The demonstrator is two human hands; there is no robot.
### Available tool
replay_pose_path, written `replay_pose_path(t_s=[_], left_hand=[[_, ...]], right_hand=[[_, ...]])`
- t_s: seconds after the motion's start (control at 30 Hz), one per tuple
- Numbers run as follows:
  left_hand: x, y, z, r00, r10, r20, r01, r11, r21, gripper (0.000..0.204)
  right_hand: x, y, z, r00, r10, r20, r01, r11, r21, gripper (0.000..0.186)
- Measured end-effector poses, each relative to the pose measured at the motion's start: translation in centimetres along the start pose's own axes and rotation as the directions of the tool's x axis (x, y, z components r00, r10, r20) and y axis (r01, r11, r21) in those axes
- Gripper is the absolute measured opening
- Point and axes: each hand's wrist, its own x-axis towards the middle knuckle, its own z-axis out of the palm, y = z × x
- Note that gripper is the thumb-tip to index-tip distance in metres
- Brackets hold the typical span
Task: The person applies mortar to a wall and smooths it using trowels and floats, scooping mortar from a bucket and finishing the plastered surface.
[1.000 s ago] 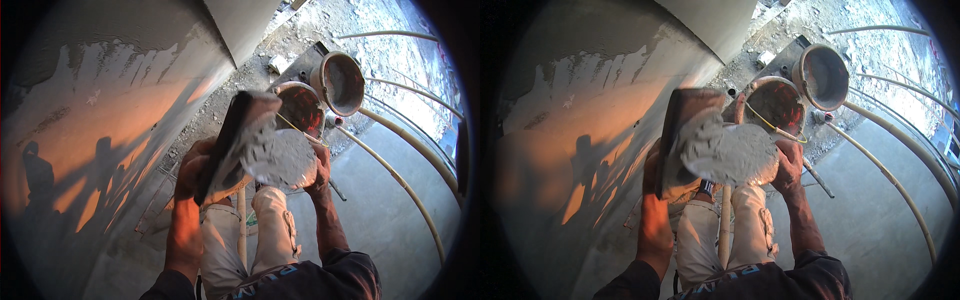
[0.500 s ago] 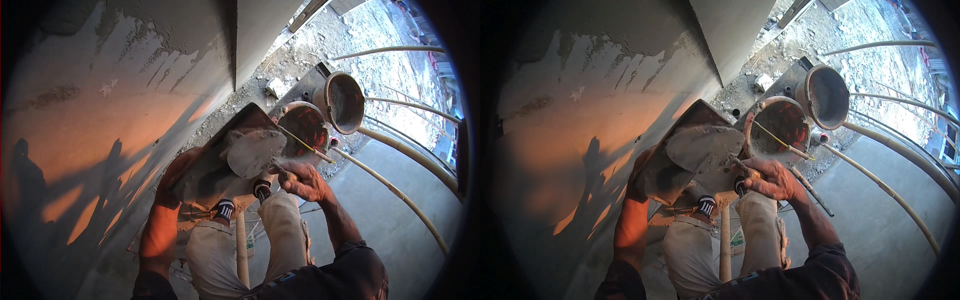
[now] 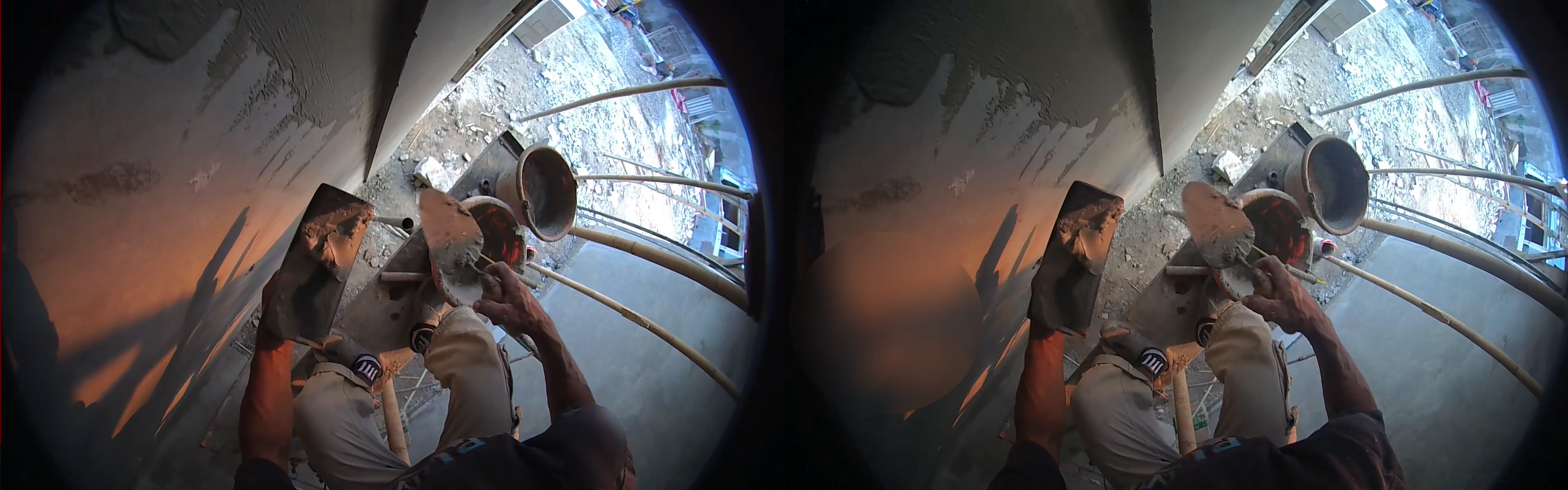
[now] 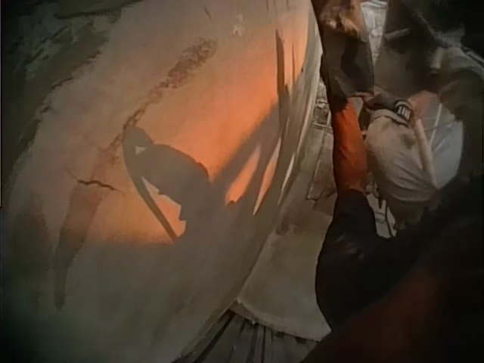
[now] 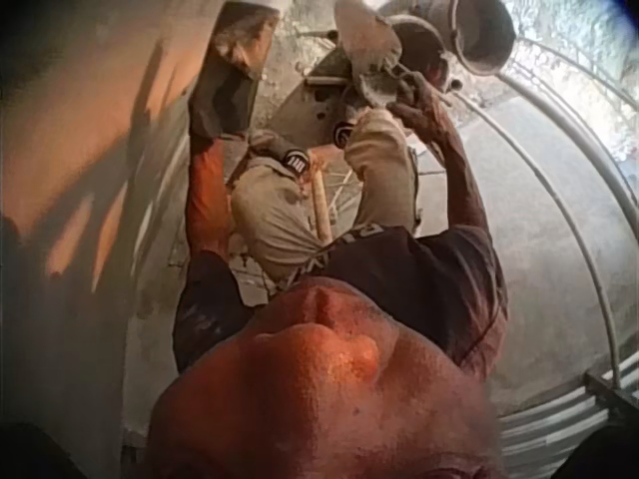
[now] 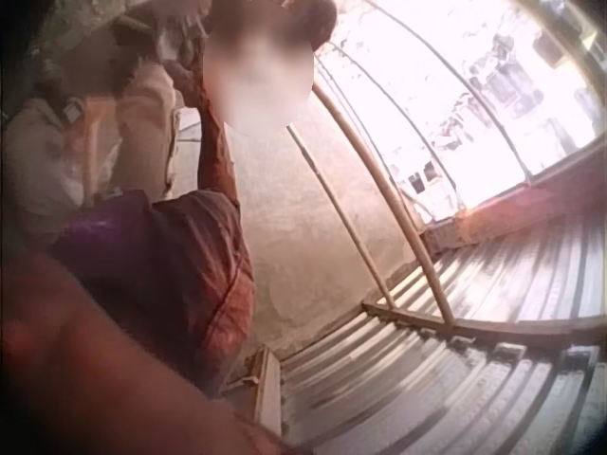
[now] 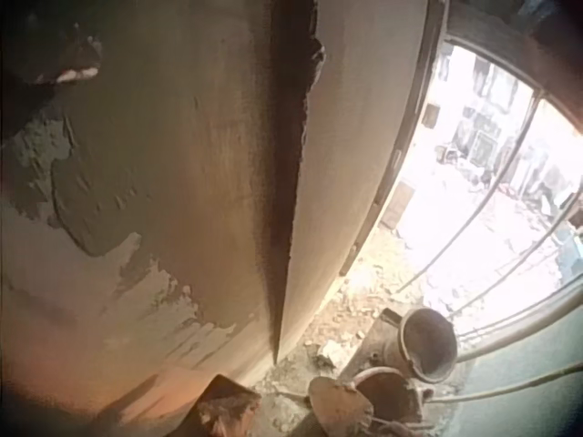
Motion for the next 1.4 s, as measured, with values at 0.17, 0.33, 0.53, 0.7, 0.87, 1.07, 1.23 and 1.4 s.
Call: replay_pose_path(t_s=[0.17, 0.33, 0.53, 0.7, 0.87, 1.07, 1.23, 1.4], left_hand=[[1.2, 0.7, 9.1, 0.994, -0.048, 0.098, 0.027, 0.979, 0.202, 0.059], [5.9, -0.7, 9.9, 0.930, -0.146, 0.337, 0.115, 0.987, 0.108, 0.059], [11.3, -1.4, 11.4, 0.920, -0.066, 0.387, 0.002, 0.987, 0.164, 0.046], [13.6, -0.3, 9.4, 0.849, 0.071, 0.523, -0.417, 0.698, 0.582, 0.046], [12.6, 2.4, 7.5, 0.779, 0.180, 0.601, -0.597, -0.079, 0.798, 0.038], [10.4, 2.7, 4.3, 0.839, 0.188, 0.511, -0.450, -0.289, 0.845, 0.035], [8.8, 2.3, 1.7, 0.883, 0.140, 0.447, -0.357, -0.416, 0.836, 0.037], [5.8, 1.5, -2.6, 0.916, 0.106, 0.388, -0.311, -0.426, 0.850, 0.038]], right_hand=[[-1.7, -4.9, -0.7, 0.970, 0.234, 0.066, -0.183, 0.527, 0.830, 0.051], [-1.6, -5.3, 3.8, 0.973, 0.205, 0.109, -0.158, 0.236, 0.959, 0.058], [1.6, -5.5, 9.7, 0.976, 0.022, 0.215, -0.215, 0.160, 0.963, 0.054], [7.1, -3.3, 13.4, 0.975, -0.106, 0.196, -0.173, 0.194, 0.966, 0.063], [14.1, 1.7, 18.3, 0.861, -0.400, 0.314, -0.381, -0.097, 0.920, 0.061], [18.6, 3.7, 25.3, 0.694, -0.719, 0.040, -0.577, -0.522, 0.628, 0.056], [21.1, 5.8, 28.6, 0.773, -0.628, -0.091, -0.352, -0.544, 0.762, 0.050], [24.0, 3.4, 25.4, 0.910, -0.365, -0.199, 0.138, -0.186, 0.973, 0.034]])
